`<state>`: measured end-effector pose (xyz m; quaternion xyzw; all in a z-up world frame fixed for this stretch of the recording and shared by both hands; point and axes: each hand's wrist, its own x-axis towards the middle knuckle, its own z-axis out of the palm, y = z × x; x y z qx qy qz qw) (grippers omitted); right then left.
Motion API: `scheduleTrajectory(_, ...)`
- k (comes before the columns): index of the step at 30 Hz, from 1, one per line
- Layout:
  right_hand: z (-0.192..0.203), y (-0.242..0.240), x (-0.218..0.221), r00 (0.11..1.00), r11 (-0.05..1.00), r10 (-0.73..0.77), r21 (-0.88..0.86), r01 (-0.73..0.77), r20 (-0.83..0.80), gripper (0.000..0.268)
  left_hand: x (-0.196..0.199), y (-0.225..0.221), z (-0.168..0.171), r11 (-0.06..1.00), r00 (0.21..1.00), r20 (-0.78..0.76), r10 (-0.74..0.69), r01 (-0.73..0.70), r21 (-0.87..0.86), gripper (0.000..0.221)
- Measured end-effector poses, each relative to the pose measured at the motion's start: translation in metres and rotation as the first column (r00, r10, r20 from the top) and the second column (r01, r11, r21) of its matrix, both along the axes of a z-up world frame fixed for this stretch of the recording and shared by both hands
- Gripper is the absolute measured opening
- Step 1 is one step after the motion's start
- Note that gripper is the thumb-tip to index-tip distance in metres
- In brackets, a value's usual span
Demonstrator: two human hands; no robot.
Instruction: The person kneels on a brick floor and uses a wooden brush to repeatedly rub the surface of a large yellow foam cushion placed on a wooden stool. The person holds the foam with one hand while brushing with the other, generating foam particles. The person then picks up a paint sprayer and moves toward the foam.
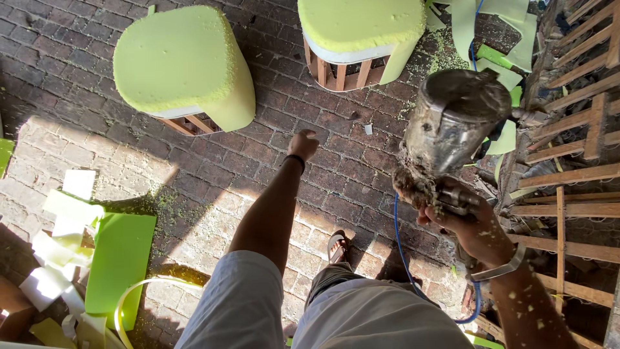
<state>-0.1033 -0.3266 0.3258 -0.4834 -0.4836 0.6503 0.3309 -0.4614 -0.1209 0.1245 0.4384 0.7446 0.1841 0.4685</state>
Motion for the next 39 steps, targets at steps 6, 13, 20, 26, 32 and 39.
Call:
scheduleTrajectory(6,-0.001,-0.015,0.026,0.981,0.983,0.142,0.133,-0.125,-0.128,0.053,0.01,0.013,-0.049,0.998,0.987,0.149,0.058,-0.057,-0.012,0.039)
scheduleTrajectory(13,-0.005,-0.009,0.05,0.989,0.981,0.066,0.189,-0.041,-0.129,0.04,0.04,-0.032,-0.022,0.997,0.996,0.065,0.066,-0.069,0.039,0.034)
scheduleTrajectory(20,-0.049,0.027,0.046,0.96,0.908,-0.266,0.356,0.221,0.083,0.045,0.193,-0.179,0.071,0.92,0.662,0.647,-0.378,0.349,0.18,0.069)
scheduleTrajectory(26,-0.071,0.048,0.032,0.961,0.901,-0.099,0.386,0.196,-0.258,0.058,0.28,-0.194,0.102,0.948,0.507,0.83,-0.231,-0.076,0.31,0.11)
scheduleTrajectory(32,-0.093,0.062,0.09,0.97,0.903,0.215,0.402,-0.151,-0.117,0.052,0.261,-0.189,0.111,0.967,0.866,0.496,0.058,-0.173,0.188,0.088)
scheduleTrajectory(39,-0.219,0.163,0.205,0.674,0.981,0.0,0.131,-0.143,0.739,0.063,0.236,-0.232,0.158,0.988,0.808,0.576,-0.129,0.057,0.141,0.077)
